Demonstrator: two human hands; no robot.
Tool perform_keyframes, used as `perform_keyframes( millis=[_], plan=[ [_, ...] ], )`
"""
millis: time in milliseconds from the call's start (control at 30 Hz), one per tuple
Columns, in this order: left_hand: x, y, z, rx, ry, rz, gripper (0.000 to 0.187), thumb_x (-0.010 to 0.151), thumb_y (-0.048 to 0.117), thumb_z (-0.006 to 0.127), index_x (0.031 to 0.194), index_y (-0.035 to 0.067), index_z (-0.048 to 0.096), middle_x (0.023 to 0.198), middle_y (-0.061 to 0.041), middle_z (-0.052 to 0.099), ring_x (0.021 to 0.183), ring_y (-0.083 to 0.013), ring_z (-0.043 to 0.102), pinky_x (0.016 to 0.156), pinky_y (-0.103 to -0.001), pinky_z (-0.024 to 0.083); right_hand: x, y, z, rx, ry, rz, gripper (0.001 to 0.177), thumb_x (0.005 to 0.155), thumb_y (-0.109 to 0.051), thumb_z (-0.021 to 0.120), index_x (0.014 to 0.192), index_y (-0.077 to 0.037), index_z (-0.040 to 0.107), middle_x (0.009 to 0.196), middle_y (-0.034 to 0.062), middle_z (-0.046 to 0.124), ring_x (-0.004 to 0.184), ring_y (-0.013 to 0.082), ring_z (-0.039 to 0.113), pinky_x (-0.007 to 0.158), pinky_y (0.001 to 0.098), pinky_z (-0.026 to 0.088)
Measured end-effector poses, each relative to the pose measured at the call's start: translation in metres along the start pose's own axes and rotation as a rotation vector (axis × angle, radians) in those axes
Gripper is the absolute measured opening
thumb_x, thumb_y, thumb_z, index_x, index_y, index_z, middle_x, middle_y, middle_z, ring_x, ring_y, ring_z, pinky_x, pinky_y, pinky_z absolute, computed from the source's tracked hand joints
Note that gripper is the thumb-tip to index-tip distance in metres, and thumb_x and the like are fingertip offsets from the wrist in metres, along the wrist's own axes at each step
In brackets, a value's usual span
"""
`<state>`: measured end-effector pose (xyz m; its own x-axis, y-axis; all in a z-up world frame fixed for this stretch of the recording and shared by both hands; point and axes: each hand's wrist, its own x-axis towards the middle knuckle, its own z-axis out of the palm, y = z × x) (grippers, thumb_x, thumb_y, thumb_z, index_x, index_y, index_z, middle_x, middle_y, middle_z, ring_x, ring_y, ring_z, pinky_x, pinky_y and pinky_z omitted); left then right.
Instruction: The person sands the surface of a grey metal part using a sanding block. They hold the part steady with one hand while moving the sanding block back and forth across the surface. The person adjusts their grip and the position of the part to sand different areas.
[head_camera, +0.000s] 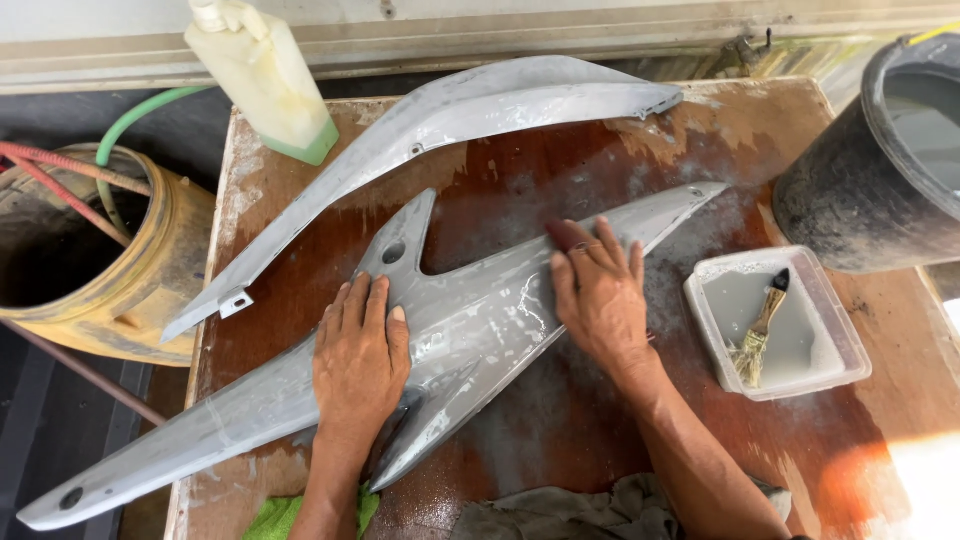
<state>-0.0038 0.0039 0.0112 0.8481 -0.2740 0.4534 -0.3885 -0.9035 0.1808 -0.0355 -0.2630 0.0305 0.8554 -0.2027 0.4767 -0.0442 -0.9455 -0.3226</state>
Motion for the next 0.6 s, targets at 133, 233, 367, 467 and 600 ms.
perform_keyframes(
  millis=[133,233,367,467,600],
  plan=[
    [0.0,-0.001,0.001,-0.02,0.013,-0.011,0.046,0.108,0.034,0.04,0.138,0.008,0.064,0.135,-0.016,0.065,0.128,-0.0341,0.061,0.107,-0.049,0.048,-0.013,-0.003,0.025,-0.004,0.01,-0.03,0.04,0.108,-0.037,0.049,0.096,-0.008,0.075,0.136,0.0079,0.068,0.137,0.0378,0.053,0.109,0.0723,0.033],
    [0.0,0.0,0.001,-0.021,-0.009,-0.009,0.047,0.107,0.034,0.039,0.139,0.008,0.063,0.136,-0.016,0.064,0.129,-0.0345,0.06,0.108,-0.049,0.047,-0.025,-0.025,0.025,0.089,-0.002,-0.234,0.037,0.104,-0.037,0.052,0.125,-0.014,0.072,0.144,0.0058,0.063,0.141,0.035,0.049,0.115,0.0653,0.027],
    [0.0,-0.002,0.001,-0.027,-0.013,-0.007,0.047,0.108,0.034,0.039,0.139,0.007,0.062,0.137,-0.016,0.064,0.13,-0.0347,0.06,0.108,-0.049,0.047,-0.027,-0.013,0.028,0.098,-0.009,-0.231,0.041,0.104,-0.038,0.053,0.136,-0.016,0.066,0.146,0.0041,0.061,0.144,0.0325,0.047,0.117,0.0633,0.024],
    [0.0,-0.002,0.002,-0.025,-0.006,-0.013,0.047,0.108,0.034,0.039,0.139,0.007,0.063,0.137,-0.016,0.064,0.13,-0.0346,0.06,0.108,-0.049,0.047,-0.024,-0.01,0.025,0.067,0.019,-0.165,0.041,0.105,-0.035,0.052,0.138,-0.014,0.064,0.146,0.0061,0.061,0.143,0.0346,0.047,0.116,0.0639,0.026],
    [0.001,-0.001,0.0,-0.032,-0.008,-0.011,0.047,0.107,0.034,0.039,0.138,0.007,0.063,0.135,-0.017,0.064,0.129,-0.035,0.06,0.108,-0.049,0.047,-0.036,-0.031,0.032,0.158,-0.029,-0.264,0.044,0.105,-0.04,0.05,0.138,-0.015,0.065,0.149,0.006,0.058,0.146,0.0341,0.042,0.119,0.0625,0.018]
  ],
)
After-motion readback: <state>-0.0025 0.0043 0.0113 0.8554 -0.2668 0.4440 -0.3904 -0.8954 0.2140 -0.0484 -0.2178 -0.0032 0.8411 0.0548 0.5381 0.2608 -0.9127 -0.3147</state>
